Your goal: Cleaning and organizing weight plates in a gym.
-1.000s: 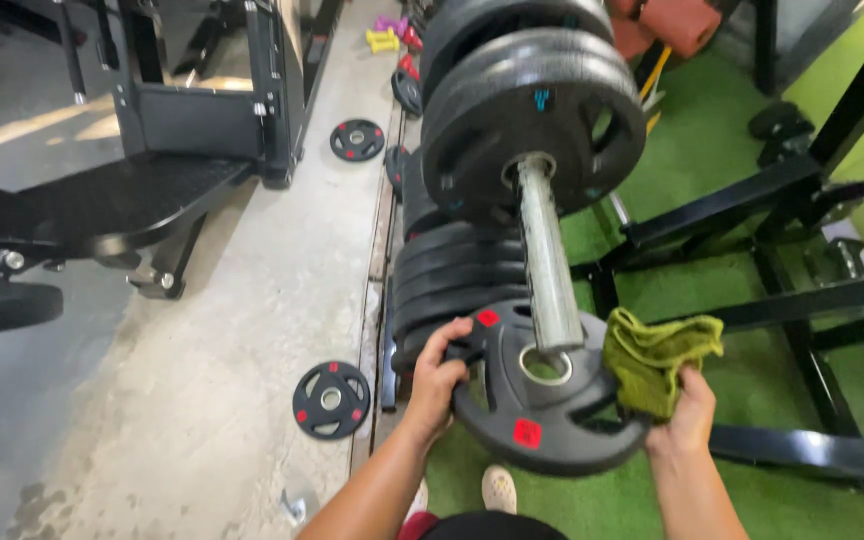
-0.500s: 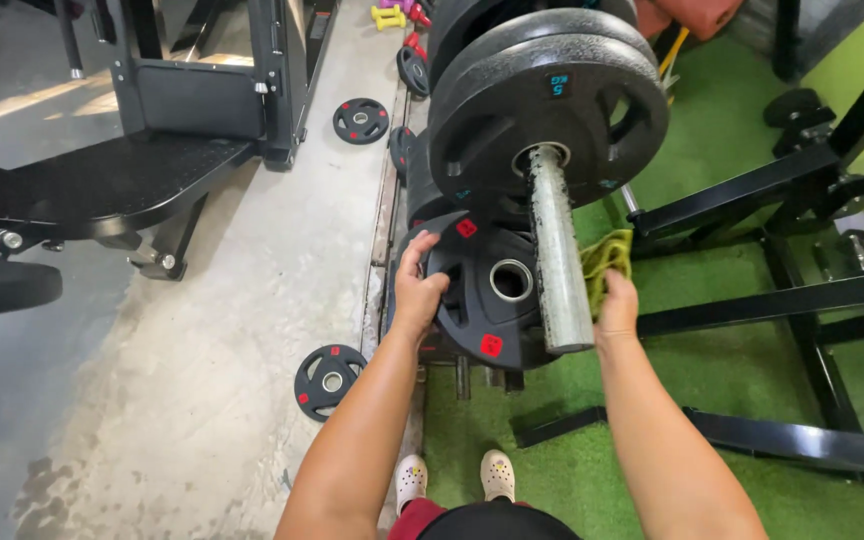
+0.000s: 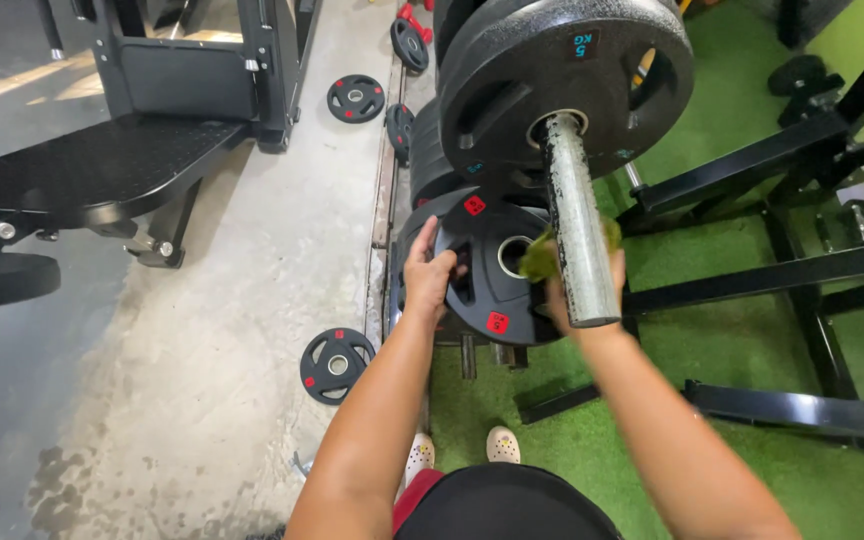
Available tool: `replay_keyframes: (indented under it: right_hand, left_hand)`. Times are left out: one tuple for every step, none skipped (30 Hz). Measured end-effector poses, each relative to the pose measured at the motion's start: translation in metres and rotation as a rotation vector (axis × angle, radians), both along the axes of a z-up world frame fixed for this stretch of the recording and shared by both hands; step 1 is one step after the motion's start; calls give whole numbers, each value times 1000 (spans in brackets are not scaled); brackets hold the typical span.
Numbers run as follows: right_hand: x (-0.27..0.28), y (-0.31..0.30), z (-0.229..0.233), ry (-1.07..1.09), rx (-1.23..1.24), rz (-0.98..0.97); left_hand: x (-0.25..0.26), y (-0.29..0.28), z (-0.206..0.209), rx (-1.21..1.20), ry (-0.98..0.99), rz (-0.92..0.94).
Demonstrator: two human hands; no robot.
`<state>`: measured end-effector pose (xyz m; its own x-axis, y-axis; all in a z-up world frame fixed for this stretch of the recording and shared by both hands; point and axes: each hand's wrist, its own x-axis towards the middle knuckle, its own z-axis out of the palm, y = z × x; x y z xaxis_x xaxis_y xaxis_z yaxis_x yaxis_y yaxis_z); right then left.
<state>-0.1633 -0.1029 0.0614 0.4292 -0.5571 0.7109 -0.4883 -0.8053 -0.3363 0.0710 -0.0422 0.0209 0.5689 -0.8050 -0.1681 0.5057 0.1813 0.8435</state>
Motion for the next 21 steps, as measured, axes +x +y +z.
replay_keyframes:
  right_hand:
    - [17,22,2,1,-1,1]
    - [34,44,5,122,42,0]
    - [51,66,8,241,85,-7]
    - [58,81,16,240,85,-12]
    - [63,97,23,344,98,49]
    - [67,113,30,448,112,111]
    - [60,112,33,447,113,107]
    - [52,112,36,530,84,187]
    - [44,113,38,612,55,266]
    - [25,105,36,611,57,263]
    - [4,96,35,667,100,264]
    - [-16,87,34,722,144,265]
    - [-33,81,28,726,142,261]
    - [-50,74,23,638,156,227]
    - [-65,68,18,550,171,196]
    - [-57,70,13,553,170,196]
    - [-47,72,8,485,144,184]
    - [-39,75,2,416,119,172]
    - [-14,86,10,413,119,171]
    - [11,98,18,445,49,137]
    - [36,109,25,477,-22,103]
  left_hand:
    - [1,1,2,-1,1,1]
    - [2,1,4,87,58,-34]
    - [4,0,7,175,113,-75]
    - [11,-6,-11,175,112,-79]
    - [17,-11,-29,140,-26,-93]
    - [22,-16,-48,104,-163,-106]
    - [19,-13,-32,104,-165,-110]
    - [16,-10,-17,138,-43,-124]
    - [12,-5,-2,172,80,-138]
    - [14,-5,-4,173,79,-142]
    - [14,-6,-6,162,81,-141]
    - [14,-8,-8,151,83,-140]
    - [14,-9,-10,147,87,-144]
    - [14,-10,-11,157,52,-136]
    - [15,-10,-13,168,17,-124]
    - [15,-11,-15,167,21,-124]
    - [15,-11,-18,143,37,-122]
    - [15,-12,-20,120,53,-120]
    - [15,-12,-20,120,50,-121]
    - [15,-12,-20,138,33,-111]
    - [14,-13,-20,154,16,-100]
